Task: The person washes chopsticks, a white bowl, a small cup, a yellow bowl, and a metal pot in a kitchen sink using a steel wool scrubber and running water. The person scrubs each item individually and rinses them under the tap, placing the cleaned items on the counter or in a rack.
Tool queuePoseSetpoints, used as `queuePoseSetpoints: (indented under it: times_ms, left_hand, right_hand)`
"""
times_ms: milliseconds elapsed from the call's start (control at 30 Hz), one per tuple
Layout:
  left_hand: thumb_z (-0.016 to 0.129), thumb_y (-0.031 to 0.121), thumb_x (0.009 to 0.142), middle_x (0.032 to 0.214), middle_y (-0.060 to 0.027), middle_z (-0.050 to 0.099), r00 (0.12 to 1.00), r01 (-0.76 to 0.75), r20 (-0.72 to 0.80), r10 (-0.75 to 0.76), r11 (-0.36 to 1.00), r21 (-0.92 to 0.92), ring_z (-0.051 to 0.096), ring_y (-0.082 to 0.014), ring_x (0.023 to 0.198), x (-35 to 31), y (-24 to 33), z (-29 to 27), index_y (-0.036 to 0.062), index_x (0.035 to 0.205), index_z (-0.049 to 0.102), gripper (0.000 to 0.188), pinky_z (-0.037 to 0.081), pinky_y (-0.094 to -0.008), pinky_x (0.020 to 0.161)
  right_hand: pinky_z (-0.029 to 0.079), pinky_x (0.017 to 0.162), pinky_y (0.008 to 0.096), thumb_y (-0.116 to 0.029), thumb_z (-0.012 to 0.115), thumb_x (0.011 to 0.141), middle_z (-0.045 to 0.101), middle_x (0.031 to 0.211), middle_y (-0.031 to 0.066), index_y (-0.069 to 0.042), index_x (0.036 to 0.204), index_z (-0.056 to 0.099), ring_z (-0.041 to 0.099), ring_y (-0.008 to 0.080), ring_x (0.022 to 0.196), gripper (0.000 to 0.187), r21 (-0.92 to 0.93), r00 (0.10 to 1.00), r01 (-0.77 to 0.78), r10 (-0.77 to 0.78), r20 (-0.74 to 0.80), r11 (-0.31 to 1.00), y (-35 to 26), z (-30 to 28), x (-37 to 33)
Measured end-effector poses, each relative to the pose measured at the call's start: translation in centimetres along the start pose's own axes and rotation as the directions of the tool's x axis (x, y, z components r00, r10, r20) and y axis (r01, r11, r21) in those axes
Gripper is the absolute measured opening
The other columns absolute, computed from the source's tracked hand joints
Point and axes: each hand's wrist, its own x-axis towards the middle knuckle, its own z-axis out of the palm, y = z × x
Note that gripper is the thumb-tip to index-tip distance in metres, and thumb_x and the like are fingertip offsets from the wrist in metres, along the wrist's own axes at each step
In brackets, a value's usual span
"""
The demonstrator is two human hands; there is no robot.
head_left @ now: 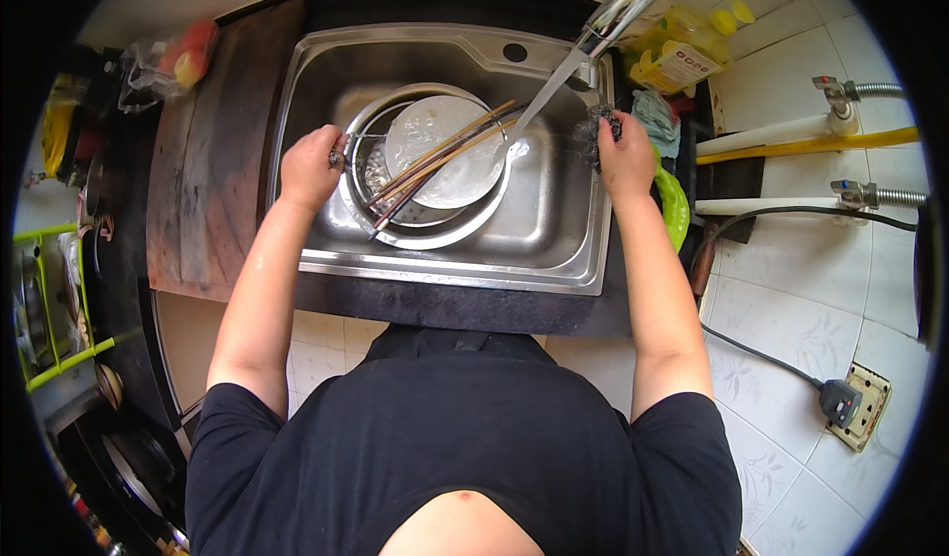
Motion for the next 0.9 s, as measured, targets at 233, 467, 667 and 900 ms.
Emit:
queuePoseSetpoints:
  times_ms: [233,467,667,900]
  left_hand:
    - [0.052,0.024,0.085,0.080,-0.0137,0.059,0.946,0.323,-0.042,-0.321,0.942,0.093,0.056,-0.0346,0.077,-1.6,-8.9,-2.1,0.0093,0.081,0.054,0.015,0.043,-0.0424,0.062]
    - [0.054,0.010,0.078,0.081,-0.0112,0.059,0.998,0.033,0.051,-0.042,0.985,0.167,0.056,-0.0322,0.079,-1.6,-10.9,-3.7,0.0097,0.082,0.054,0.004,0.044,-0.0413,0.064]
    - [0.056,0.017,0.082,0.084,-0.0127,0.059,0.991,0.123,0.006,-0.132,0.939,0.320,0.056,-0.0328,0.080,-4.3,-17.5,-7.0,0.0068,0.085,0.055,0.011,0.045,-0.0386,0.067]
    - [0.064,0.024,0.079,0.098,-0.0081,0.059,0.941,0.339,0.211,-0.265,0.753,-0.564,0.054,-0.0170,0.095,1.2,-2.7,-2.4,0.0049,0.104,0.056,0.032,0.040,-0.0280,0.085]
  right_hand:
    - [0.045,0.071,0.0362,-0.030,0.058,0.079,0.061,0.086,0.0188,-0.002,0.091,0.060,0.058,0.0340,0.081,0.030,0.059,0.967,-0.252,0.249,0.052,0.966,7.0,-2.9,2.5]
    - [0.045,0.068,0.0384,-0.026,0.056,0.080,0.061,0.084,0.0173,-0.003,0.088,0.058,0.058,0.0344,0.079,0.025,-0.146,0.983,-0.175,0.181,0.025,0.974,5.9,-5.2,2.8]
    - [0.046,0.064,0.0390,-0.027,0.057,0.080,0.061,0.083,0.0113,-0.009,0.086,0.058,0.059,0.0312,0.076,0.019,-0.424,0.997,0.002,-0.037,-0.073,0.906,8.8,-9.9,4.5]
    - [0.042,0.082,0.0421,-0.041,0.055,0.081,0.056,0.106,0.0169,-0.009,0.110,0.054,0.052,0.0331,0.097,0.043,-0.624,0.976,-0.220,0.171,-0.139,0.750,8.3,-8.1,7.5]
